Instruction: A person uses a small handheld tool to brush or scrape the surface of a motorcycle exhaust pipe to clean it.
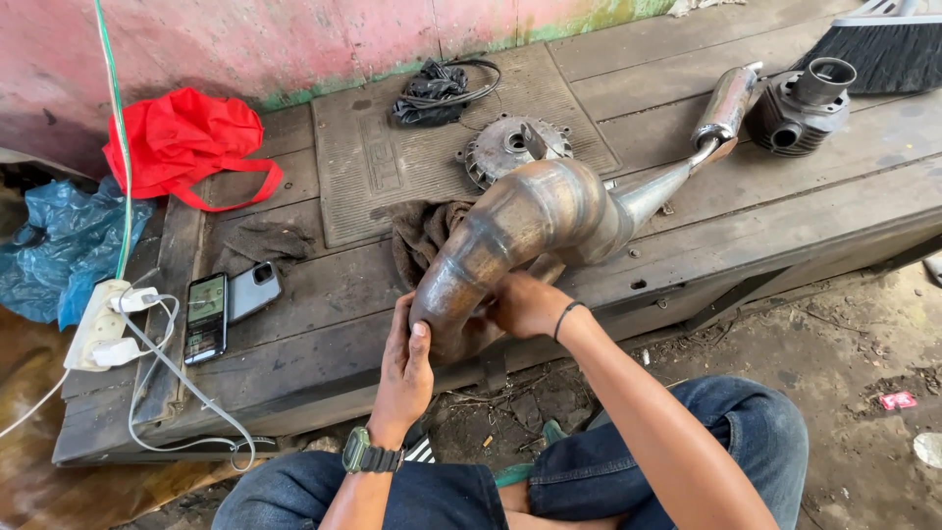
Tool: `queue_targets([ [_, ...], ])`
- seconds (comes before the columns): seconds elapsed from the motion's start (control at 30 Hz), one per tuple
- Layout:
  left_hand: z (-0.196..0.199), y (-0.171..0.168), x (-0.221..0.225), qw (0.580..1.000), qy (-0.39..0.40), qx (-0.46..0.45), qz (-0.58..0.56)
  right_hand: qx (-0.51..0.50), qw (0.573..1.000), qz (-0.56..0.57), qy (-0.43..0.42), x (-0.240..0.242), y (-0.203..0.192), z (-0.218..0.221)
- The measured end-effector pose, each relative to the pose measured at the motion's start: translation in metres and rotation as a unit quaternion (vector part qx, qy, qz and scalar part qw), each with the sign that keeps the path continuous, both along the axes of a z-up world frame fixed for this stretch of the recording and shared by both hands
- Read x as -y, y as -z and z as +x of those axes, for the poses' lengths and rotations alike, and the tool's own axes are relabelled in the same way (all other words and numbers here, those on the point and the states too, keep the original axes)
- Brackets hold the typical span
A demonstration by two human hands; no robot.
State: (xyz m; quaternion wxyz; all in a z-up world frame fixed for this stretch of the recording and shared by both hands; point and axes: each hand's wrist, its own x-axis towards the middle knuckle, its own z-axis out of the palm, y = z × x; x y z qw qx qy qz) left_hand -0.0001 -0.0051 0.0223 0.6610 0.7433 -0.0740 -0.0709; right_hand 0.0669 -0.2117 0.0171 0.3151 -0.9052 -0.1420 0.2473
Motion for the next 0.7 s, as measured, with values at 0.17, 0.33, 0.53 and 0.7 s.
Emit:
queue_targets([
  [0.17,-0.001,0.002,-0.001,1.0,-0.005,-0.009,-0.004,-0.111,0.977,-0.134,0.122,-0.021,-0.07,-0.022],
  [0.33,0.0,0.003,-0.002,1.0,-0.009,-0.023,0.011,0.003,0.995,-0.029,0.094,0.0,-0.022,-0.022],
  [0.53,-0.001,0.002,-0.001,0.998,-0.031,-0.047,0.033,0.07,0.99,0.034,0.118,-0.003,-0.02,-0.053],
  [0.7,0.0,0.012,-0.003,0.996,-0.038,-0.063,0.047,0.128,0.988,0.019,0.088,0.014,0.002,-0.058],
])
